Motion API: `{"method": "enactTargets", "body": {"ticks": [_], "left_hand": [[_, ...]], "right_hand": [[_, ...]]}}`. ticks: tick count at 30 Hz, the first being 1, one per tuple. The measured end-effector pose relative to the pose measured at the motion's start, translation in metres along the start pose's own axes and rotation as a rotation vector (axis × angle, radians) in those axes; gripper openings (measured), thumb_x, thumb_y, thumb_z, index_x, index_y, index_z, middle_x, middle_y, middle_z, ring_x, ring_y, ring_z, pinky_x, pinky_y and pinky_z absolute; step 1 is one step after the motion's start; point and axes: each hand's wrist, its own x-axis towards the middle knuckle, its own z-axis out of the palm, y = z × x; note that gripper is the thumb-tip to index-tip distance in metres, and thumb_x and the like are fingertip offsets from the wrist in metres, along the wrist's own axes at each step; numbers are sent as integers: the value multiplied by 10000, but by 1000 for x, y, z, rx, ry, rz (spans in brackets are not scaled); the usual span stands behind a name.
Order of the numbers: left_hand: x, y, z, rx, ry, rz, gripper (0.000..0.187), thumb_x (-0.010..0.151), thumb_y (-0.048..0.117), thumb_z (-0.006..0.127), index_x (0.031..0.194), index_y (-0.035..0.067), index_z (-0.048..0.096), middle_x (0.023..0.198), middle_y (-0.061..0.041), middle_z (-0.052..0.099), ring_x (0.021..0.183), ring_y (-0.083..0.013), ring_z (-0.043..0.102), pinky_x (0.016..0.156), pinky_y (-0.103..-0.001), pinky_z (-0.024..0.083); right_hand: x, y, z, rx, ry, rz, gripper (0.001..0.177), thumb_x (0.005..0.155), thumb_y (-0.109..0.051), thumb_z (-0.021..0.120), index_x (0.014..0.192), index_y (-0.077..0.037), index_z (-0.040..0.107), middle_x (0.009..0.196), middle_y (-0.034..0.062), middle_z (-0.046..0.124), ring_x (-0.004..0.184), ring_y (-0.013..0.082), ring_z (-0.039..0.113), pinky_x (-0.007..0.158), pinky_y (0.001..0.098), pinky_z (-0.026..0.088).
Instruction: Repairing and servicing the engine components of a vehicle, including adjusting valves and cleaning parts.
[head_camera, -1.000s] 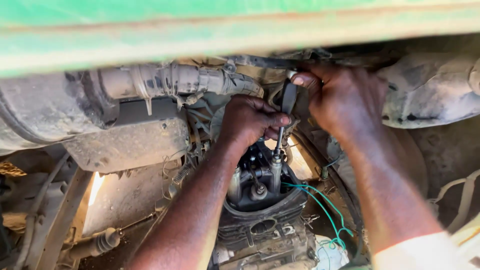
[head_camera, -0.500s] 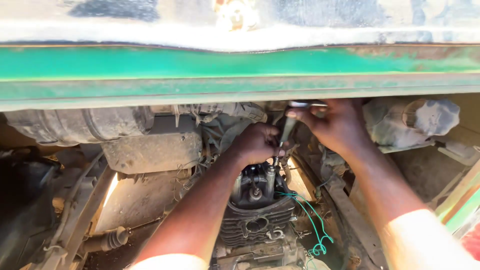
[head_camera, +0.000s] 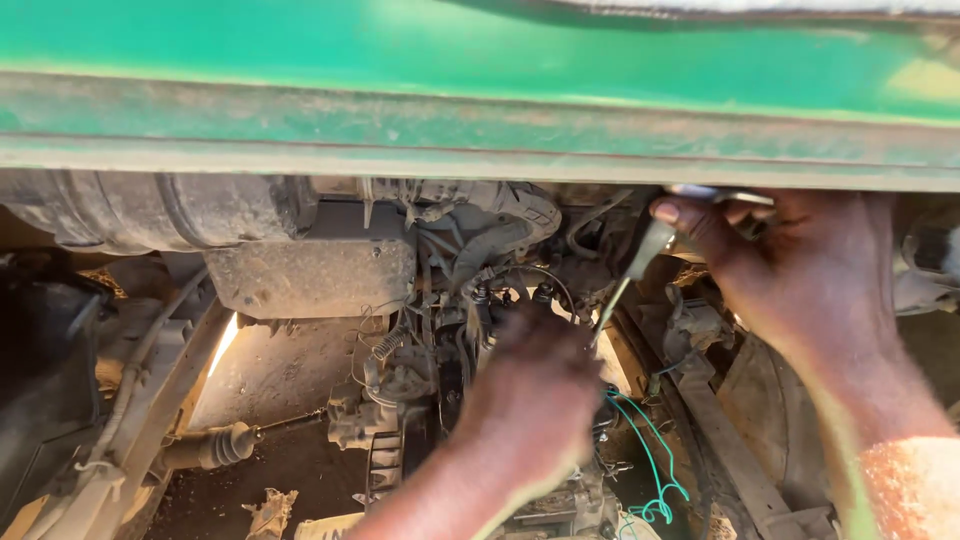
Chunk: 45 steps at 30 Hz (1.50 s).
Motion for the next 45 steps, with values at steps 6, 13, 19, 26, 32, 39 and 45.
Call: {"method": "enactTargets", "body": {"ticks": [6, 13, 19, 26, 32, 39, 45], "left_hand": [[18, 22, 21, -65, 41, 425, 276, 867, 67, 559, 1053, 73, 763, 1127, -177, 714, 1240, -339, 625, 1205, -554, 273], [96, 5, 28, -153, -614, 48, 225, 1039, 146, 519, 1214, 52, 626, 1057, -168, 674, 968, -278, 745, 985, -486, 581], [139, -56, 40, -39, -606, -157, 334, 906, 255, 735, 1168, 55, 682, 1123, -134, 691, 1087, -285, 654, 1137, -583, 377], [155, -84, 73, -135, -656, -243, 617, 841, 363, 828, 1327, 34, 637, 1334, -187, 663, 1147, -319, 680, 993, -437, 558], [131, -73, 40, -462, -335, -75, 374, 814, 247, 752, 1184, 257, 804, 1133, -25, 794, 978, -198, 769, 928, -360, 599], [98, -75, 36, -1039, -444, 82, 426, 735, 149, 834, 1143, 216, 731, 1027, 12, 806, 942, -101, 779, 940, -314, 603], [92, -77, 34, -881, -305, 34, 352, 750, 272, 888, 1073, 171, 789, 935, 0, 825, 830, -119, 754, 820, -311, 569]], "right_hand": [[19, -33, -8, -254, 30, -66, 202, 934, -179, 851, 1047, -35, 766, 817, 123, 758, 704, 212, 713, 648, 367, 556], [13, -22, -30, -296, 107, -294, 160, 1102, -49, 753, 1247, 11, 723, 1049, 138, 749, 927, 229, 738, 818, 338, 591], [15, -18, -31, -459, 159, -306, 168, 1058, -83, 772, 1169, 41, 748, 969, 183, 756, 770, 261, 715, 680, 371, 572], [29, -29, -8, -535, -350, 515, 405, 1016, -374, 658, 888, -12, 787, 939, 143, 779, 426, 323, 661, 456, 426, 556], [10, -6, 14, -122, -279, 182, 296, 885, -261, 757, 1140, -111, 777, 933, 84, 811, 784, 181, 790, 670, 344, 620], [8, 5, 26, -109, -318, 329, 342, 872, -245, 771, 1184, -105, 756, 972, 103, 796, 882, 210, 787, 714, 365, 637], [11, 10, 28, -79, -273, 233, 312, 908, -231, 757, 1175, -71, 748, 1012, 116, 784, 936, 213, 769, 737, 380, 625]]}}
